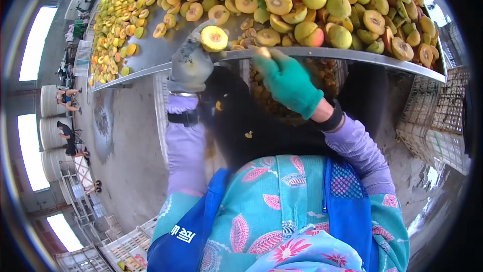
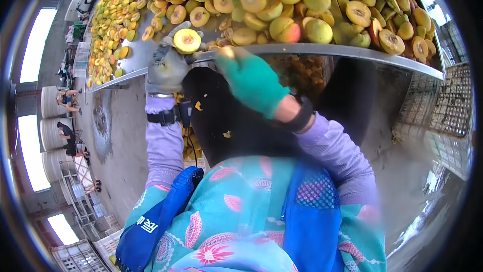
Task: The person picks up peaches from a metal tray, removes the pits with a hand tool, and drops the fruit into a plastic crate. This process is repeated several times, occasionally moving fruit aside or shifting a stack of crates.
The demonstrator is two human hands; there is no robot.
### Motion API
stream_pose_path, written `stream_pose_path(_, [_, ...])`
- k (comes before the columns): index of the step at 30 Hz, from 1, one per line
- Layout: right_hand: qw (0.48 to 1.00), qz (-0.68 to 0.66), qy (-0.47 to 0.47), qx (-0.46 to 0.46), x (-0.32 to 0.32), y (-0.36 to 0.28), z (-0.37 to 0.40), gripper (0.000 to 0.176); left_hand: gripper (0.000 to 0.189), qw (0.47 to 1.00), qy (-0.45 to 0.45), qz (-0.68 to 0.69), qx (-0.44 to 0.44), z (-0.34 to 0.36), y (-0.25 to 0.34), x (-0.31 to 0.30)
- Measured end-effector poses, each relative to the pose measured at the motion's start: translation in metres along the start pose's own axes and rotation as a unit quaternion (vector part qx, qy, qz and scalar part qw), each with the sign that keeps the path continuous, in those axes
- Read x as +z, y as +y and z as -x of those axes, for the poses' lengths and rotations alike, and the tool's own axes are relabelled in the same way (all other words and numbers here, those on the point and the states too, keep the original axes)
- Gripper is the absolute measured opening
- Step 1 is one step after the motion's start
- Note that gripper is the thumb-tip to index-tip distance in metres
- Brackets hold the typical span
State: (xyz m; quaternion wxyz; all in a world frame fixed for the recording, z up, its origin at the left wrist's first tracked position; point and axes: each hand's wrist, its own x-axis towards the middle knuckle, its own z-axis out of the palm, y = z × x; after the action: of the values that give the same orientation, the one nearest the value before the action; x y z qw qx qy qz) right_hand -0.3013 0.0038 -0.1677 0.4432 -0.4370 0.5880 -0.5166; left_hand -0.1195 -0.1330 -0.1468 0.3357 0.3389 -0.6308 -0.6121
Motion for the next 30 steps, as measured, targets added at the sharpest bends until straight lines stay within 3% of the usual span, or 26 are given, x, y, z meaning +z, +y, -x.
stream_pose_path(1, [0.992, 0.079, 0.023, -0.096, 0.005, -0.006, 0.004, 0.039, 0.025, 0.999, 0.007, 0.042, 0.03, 0.005, -0.004, 0.014])
stream_pose_path(4, [0.992, 0.098, 0.001, -0.073, 0.013, -0.009, 0.01, 0.037, 0.024, 0.996, 0.031, 0.06, 0.05, 0.013, -0.016, 0.041])
stream_pose_path(6, [0.993, 0.091, 0.005, -0.072, 0.017, -0.01, 0.015, 0.037, 0.025, 0.984, 0.049, -0.11, 0.131, 0.019, -0.012, 0.057])
stream_pose_path(9, [0.99, 0.128, 0.02, -0.052, 0.022, -0.002, 0.017, 0.039, 0.026, 0.915, 0.081, -0.321, 0.23, 0.029, -0.007, 0.074])
stream_pose_path(11, [0.991, 0.12, 0.016, -0.052, 0.022, 0.0, 0.02, 0.04, 0.018, 0.98, 0.105, -0.122, 0.118, 0.024, -0.017, 0.076])
stream_pose_path(13, [0.991, 0.12, 0.001, -0.057, 0.019, 0.001, 0.022, 0.041, 0.02, 0.968, 0.124, -0.156, 0.151, 0.025, -0.018, 0.077])
stream_pose_path(16, [0.992, 0.112, -0.022, -0.061, 0.017, 0.008, 0.026, 0.041, 0.026, 0.997, 0.06, 0.025, 0.038, 0.028, -0.002, 0.078])
stream_pose_path(19, [0.999, 0.011, -0.018, -0.032, 0.026, 0.014, 0.029, 0.04, 0.034, 0.997, 0.037, -0.064, 0.019, 0.024, 0.007, 0.082])
stream_pose_path(20, [0.998, -0.055, -0.016, -0.009, 0.03, 0.009, 0.031, 0.04, 0.029, 0.987, 0.102, -0.088, 0.084, 0.019, -0.007, 0.084])
stream_pose_path(22, [0.984, -0.172, -0.004, 0.033, 0.035, -0.003, 0.034, 0.04, 0.029, 0.983, 0.168, 0.002, 0.074, 0.022, -0.005, 0.101])
stream_pose_path(23, [0.987, -0.161, -0.017, 0.018, 0.033, 0.0, 0.033, 0.041, 0.029, 0.976, 0.201, 0.047, 0.067, 0.024, -0.004, 0.106])
stream_pose_path(26, [0.989, -0.139, -0.049, -0.021, 0.025, 0.017, 0.027, 0.042, 0.028, 0.989, 0.037, -0.036, 0.141, 0.021, 0.002, 0.094])
stream_pose_path(27, [0.988, -0.138, -0.055, -0.033, 0.023, 0.019, 0.027, 0.042, 0.029, 0.997, 0.035, -0.003, 0.076, 0.019, 0.004, 0.093])
stream_pose_path(29, [0.961, -0.265, -0.049, 0.07, 0.032, -0.011, 0.043, 0.042, 0.031, 0.996, 0.034, 0.06, -0.05, 0.018, 0.013, 0.092])
stream_pose_path(30, [0.928, -0.348, -0.089, 0.104, 0.032, -0.014, 0.042, 0.04, 0.03, 0.993, 0.095, 0.03, -0.061, 0.024, 0.027, 0.107])
